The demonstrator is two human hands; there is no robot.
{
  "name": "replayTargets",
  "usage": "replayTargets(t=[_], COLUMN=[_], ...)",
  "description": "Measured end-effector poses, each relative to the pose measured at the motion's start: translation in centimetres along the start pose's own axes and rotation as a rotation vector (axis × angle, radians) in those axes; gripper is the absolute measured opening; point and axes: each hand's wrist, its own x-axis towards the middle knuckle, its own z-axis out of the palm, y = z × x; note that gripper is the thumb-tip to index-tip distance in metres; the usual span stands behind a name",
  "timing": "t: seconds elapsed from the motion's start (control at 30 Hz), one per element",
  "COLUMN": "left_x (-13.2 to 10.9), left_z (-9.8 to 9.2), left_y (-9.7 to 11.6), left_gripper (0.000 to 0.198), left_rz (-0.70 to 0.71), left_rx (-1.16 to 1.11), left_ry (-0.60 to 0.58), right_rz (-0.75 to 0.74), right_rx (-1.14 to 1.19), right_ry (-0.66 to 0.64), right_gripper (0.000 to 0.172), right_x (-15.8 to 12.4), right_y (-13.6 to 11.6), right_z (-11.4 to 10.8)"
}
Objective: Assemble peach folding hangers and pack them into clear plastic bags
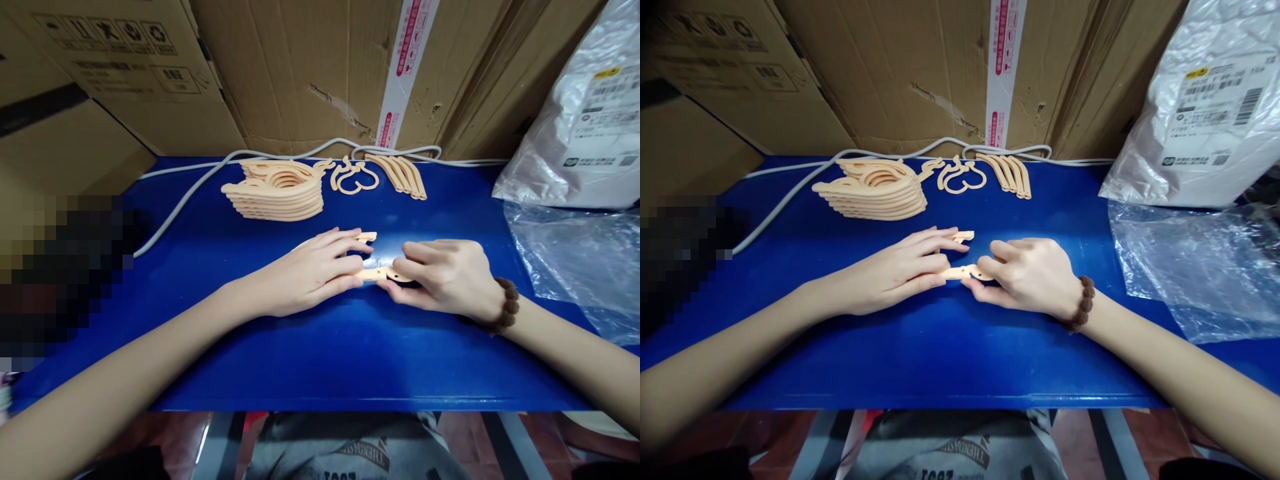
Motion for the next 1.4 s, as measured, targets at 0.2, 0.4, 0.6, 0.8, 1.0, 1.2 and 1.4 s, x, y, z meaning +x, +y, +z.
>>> replayTargets(t=[0.2,0.4,0.6,0.8,1.0,1.2,1.4], left_x=[0.0,0.0,0.0,0.0,-0.1,-0.3,-0.4], left_z=[-0.2,-0.2,-0.1,-0.1,-0.2,0.2,0.4], left_y=[0.0,0.0,-0.1,-0.4,-1.0,-1.8,-2.0], left_gripper=[0.031,0.031,0.029,0.036,0.025,0.043,0.052], left_rz=[0.011,0.002,-0.002,-0.040,-0.084,-0.123,-0.135], left_rx=[-0.016,-0.013,-0.036,-0.100,-0.068,-0.121,-0.204], left_ry=[0.010,0.008,0.009,0.039,0.060,0.135,0.171], right_rz=[0.008,0.050,0.020,-0.048,-0.098,-0.091,-0.057], right_rx=[0.032,0.135,0.188,0.334,0.487,0.484,0.592], right_ry=[-0.006,-0.098,-0.091,-0.116,-0.139,-0.142,-0.209], right_gripper=[0.047,0.047,0.045,0.051,0.064,0.064,0.064], right_x=[0.0,0.0,0.1,0.5,0.6,0.7,0.7], right_y=[0.0,0.1,0.4,0.1,-0.3,0.2,0.3], right_z=[-0.1,-0.2,0.0,-0.7,-1.2,-0.8,-0.3])
